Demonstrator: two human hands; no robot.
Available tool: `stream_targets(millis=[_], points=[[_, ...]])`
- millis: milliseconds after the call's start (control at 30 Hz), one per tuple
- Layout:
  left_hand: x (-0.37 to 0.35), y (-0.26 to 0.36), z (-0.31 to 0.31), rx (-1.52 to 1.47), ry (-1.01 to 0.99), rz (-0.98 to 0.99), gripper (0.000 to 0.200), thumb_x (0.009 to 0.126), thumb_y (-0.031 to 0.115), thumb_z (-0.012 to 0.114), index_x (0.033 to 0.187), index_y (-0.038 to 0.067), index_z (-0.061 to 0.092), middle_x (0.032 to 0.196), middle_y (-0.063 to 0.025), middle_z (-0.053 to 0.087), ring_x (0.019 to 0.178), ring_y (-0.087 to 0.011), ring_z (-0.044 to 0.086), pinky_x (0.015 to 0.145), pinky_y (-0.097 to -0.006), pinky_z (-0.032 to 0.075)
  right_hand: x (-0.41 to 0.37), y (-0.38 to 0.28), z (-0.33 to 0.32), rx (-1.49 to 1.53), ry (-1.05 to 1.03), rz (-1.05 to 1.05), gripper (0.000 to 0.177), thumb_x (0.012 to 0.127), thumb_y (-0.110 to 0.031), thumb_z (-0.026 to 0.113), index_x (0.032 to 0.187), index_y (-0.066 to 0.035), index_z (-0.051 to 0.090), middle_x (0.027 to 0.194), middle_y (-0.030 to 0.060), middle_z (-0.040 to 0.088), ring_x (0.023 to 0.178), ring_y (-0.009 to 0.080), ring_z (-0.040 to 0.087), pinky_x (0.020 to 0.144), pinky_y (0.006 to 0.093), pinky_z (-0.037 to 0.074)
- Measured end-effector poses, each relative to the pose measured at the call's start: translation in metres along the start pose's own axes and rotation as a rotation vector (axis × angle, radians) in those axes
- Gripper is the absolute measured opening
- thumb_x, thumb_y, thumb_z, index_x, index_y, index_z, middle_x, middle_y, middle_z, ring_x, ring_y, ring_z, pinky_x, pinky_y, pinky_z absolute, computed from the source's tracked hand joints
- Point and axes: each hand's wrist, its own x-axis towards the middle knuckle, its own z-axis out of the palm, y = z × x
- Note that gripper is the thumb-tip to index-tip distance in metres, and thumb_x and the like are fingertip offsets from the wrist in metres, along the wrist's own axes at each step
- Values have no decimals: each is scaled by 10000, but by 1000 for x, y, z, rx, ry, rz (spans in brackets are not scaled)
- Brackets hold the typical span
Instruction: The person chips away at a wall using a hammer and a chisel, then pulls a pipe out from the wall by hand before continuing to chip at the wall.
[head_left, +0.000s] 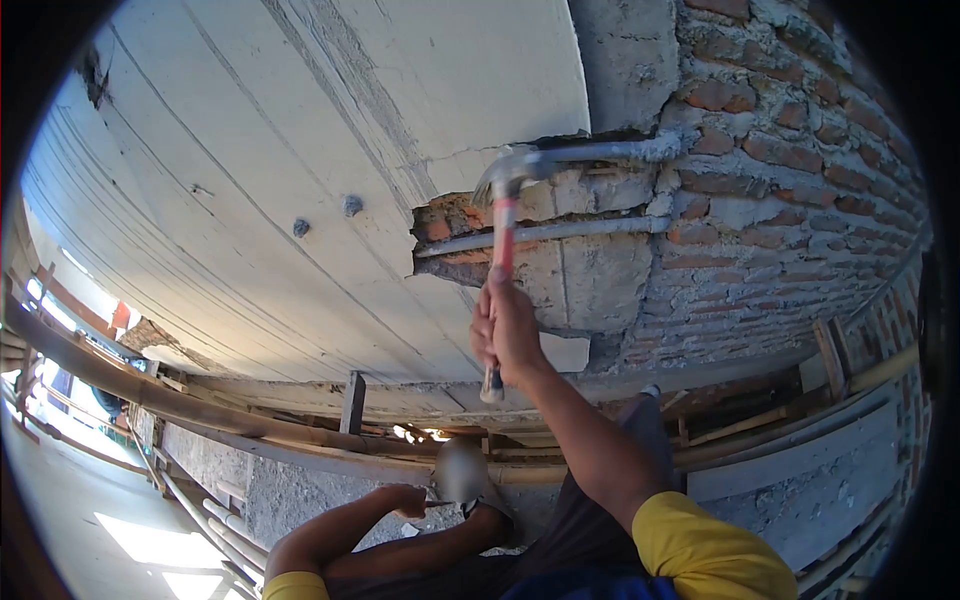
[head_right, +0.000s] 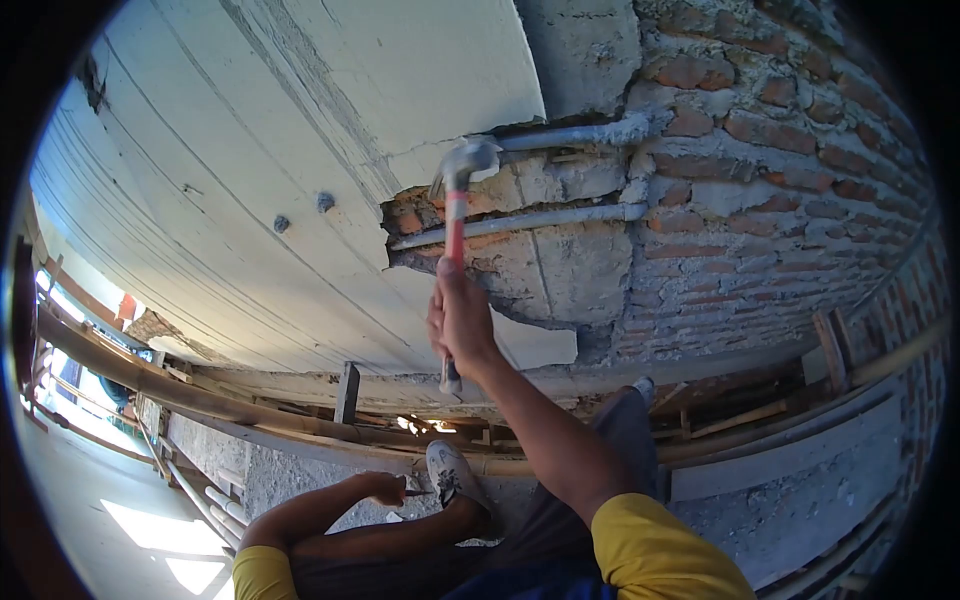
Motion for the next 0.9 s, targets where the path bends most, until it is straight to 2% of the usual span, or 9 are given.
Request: stream_targets(millis=[67, 167, 333, 433, 533, 633, 733, 833, 900], points=[[-8, 5, -6, -22, 75, -20, 489, 779, 360, 608, 1142, 52, 494, 1019, -192, 632, 990, -367, 597, 826, -467, 460, -14, 13, 7, -118, 53, -31, 519, 906, -578, 397, 699, -103, 357, 475, -14, 338, 322, 72, 300, 293, 225, 260], [-26, 16, -15, 0, 171, -23, 488, 782, 360, 609, 1154, 68, 486, 1012, -192, 631, 997, -366, 595, 829, -470, 459, -9, -10, 16, -40, -26, -573, 516, 904, -570, 413, 704, -99, 358, 480, -19, 343, 321, 80, 307, 298, 225, 266], [-21, 7, -8, -195, -233, -78, 343, 790, 298, 585, 1005, 31, 600, 933, -202, 650, 918, -355, 627, 761, -450, 487, 31, -67, 32, 165, -43, -1098, 554, 864, -649, 405, 720, -115, 365, 478, -24, 301, 328, 107, 297, 307, 262, 275], [6, -14, 23, -1, -55, -27, 367, 790, 292, 582, 1014, 1, 589, 968, -214, 643, 926, -358, 624, 771, -449, 484, 59, -10, -20, -148, 83, -493, 534, 891, -621, 375, 722, -115, 363, 486, -24, 289, 327, 107, 289, 305, 264, 270], [4, -11, 11, 86, -19, 16, 425, 789, 305, 591, 1091, 9, 548, 988, -221, 636, 940, -358, 620, 783, -449, 481, 3, -29, -24, -91, 121, 24, 502, 919, -579, 357, 723, -117, 367, 481, -21, 294, 326, 109, 296, 303, 267, 272], [5, -7, 12, -19, 153, 2, 429, 792, 309, 588, 1125, 45, 529, 982, -220, 634, 888, -350, 635, 741, -446, 494, -16, -19, -33, -132, 181, -146, 530, 918, -579, 364, 677, -108, 339, 462, -19, 299, 319, 88, 297, 299, 254, 259], [-46, 28, -19, -129, 85, -22, 406, 788, 302, 594, 1094, 41, 543, 953, -215, 636, 814, -337, 649, 682, -442, 507, -13, -50, -10, -66, 40, -578, 559, 889, -625, 380, 698, -101, 342, 477, -8, 317, 333, 98, 304, 311, 256, 270], [-31, 19, -17, -228, -211, -45, 411, 787, 305, 600, 1077, 18, 542, 939, -212, 634, 744, -328, 653, 627, -436, 512, 15, -81, 11, 24, 8, -894, 635, 807, -740, 377, 738, -109, 360, 502, 3, 342, 371, 112, 332, 342, 262, 298], [-21, 10, -9, -128, -126, -43, 422, 784, 311, 607, 1079, 16, 542, 954, -210, 634, 798, -336, 649, 670, -440, 508, 40, -83, 15, 118, -37, -1078, 643, 811, -733, 381, 732, -96, 353, 505, 25, 362, 356, 117, 325, 330, 265, 292]])
